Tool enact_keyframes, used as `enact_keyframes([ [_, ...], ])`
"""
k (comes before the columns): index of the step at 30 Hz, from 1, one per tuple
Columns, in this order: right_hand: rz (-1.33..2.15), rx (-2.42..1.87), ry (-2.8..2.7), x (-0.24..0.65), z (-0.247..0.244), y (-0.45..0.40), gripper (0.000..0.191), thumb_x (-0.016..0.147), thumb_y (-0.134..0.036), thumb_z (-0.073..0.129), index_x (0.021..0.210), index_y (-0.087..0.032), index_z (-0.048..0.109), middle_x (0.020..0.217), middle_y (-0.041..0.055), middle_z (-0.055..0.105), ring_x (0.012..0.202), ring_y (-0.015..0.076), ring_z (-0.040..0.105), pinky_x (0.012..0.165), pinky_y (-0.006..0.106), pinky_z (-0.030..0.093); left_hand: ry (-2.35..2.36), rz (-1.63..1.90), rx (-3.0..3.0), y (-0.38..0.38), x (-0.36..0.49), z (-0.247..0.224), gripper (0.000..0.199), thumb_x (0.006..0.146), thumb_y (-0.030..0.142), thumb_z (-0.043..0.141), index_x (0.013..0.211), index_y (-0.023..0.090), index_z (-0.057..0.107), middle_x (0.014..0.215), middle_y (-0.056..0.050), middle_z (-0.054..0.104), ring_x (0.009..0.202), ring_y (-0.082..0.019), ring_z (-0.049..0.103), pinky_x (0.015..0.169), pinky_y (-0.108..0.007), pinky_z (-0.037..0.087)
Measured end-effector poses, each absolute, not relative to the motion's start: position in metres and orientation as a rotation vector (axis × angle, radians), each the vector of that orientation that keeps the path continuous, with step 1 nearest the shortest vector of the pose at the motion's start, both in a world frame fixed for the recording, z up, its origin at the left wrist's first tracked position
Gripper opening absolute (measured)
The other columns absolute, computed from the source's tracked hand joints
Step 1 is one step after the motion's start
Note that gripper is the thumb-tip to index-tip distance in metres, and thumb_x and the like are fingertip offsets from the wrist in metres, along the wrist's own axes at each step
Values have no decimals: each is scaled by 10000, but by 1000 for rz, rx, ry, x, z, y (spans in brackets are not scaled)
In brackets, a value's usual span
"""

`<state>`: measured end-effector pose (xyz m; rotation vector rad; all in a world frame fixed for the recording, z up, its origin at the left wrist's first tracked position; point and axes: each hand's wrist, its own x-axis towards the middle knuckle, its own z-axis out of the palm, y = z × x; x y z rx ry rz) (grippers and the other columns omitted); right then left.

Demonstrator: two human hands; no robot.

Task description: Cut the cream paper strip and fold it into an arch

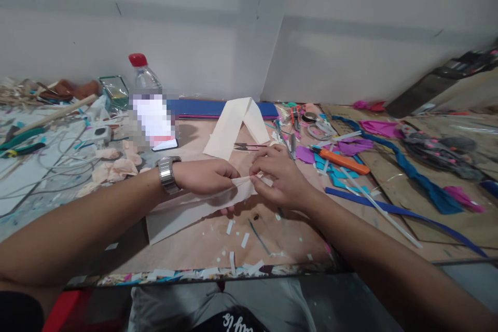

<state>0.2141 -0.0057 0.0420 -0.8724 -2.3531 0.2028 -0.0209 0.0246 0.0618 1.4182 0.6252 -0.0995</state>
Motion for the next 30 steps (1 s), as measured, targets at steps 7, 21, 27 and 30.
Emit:
enact_keyframes([
  [7,239,-850,-2409,212,40,-8,141,979,-305,623,909,-217,709,872,25,759,913,224,660,1011,480,294,600,-93,1378,23,-20,59,233,846,158,512,1030,154,655,876,-83,783,652,-154,714,663,-280,590],
  [21,194,-734,-2370,208,39,-9,107,981,-249,636,920,-232,722,812,5,769,797,185,677,1062,478,320,626,-94,1447,24,-21,64,139,827,152,523,926,179,617,812,-35,734,630,-133,668,604,-237,514],
  [27,145,-711,-2358,208,39,-8,110,979,-244,630,921,-231,723,805,2,768,775,175,672,1043,466,341,658,-59,1374,21,-20,65,189,957,346,528,978,172,599,796,-39,720,614,-138,666,628,-261,512],
  [30,131,-722,-2372,209,41,-8,128,993,-251,611,925,-233,718,805,1,767,773,176,671,1040,466,341,684,-44,1340,22,-20,64,197,966,360,534,948,174,593,763,-34,712,588,-138,662,631,-270,517],
])
